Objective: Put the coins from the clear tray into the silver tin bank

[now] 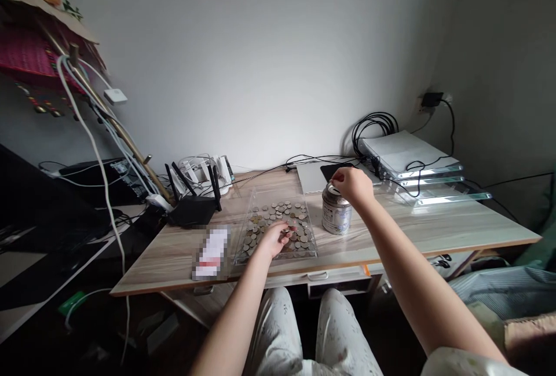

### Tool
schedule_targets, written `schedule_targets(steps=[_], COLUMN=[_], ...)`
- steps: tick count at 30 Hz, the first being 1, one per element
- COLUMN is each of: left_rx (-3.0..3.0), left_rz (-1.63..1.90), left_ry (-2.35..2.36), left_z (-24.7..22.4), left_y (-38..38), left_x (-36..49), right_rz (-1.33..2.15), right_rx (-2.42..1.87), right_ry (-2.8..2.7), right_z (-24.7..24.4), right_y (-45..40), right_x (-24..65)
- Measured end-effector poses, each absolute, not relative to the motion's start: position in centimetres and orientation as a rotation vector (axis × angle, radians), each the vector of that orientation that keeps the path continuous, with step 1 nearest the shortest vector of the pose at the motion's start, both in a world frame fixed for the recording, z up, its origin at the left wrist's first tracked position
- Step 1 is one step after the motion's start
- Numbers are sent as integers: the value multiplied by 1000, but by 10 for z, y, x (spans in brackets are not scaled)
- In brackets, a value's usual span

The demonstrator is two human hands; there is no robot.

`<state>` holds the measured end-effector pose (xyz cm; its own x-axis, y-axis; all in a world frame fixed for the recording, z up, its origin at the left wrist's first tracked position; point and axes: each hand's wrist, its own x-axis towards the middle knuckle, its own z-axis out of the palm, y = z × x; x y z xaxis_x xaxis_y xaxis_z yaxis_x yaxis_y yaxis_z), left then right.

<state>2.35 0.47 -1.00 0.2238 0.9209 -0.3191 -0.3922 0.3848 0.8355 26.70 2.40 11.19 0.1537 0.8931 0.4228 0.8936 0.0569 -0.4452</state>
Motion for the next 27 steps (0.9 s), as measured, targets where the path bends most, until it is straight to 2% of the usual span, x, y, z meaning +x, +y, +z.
schedule_targets(steps=[6, 11, 16, 20, 23, 27], left_rx=[744, 770, 784, 805, 805, 745], left_rz=[1011, 1025, 1051, 1024, 995, 1022], left_ry=[904, 912, 903, 902, 906, 929], left_z=[-11, -9, -8, -7, -6, -7], left_y=[4, 1, 0, 1, 1, 2], left_x=[23, 23, 24, 24, 24, 24], right_rz=[-52, -314, 49, 305, 319, 154], right_rx=[-1959, -1672, -1518, -1581, -1609, -1566], right_ry=[-1761, -1704, -2131, -2184, -2121, -1932], right_z=[99, 96, 63, 36, 40, 77], right_y=[23, 1, -7, 0, 2, 5], right_x=[280, 239, 180, 158, 163, 200])
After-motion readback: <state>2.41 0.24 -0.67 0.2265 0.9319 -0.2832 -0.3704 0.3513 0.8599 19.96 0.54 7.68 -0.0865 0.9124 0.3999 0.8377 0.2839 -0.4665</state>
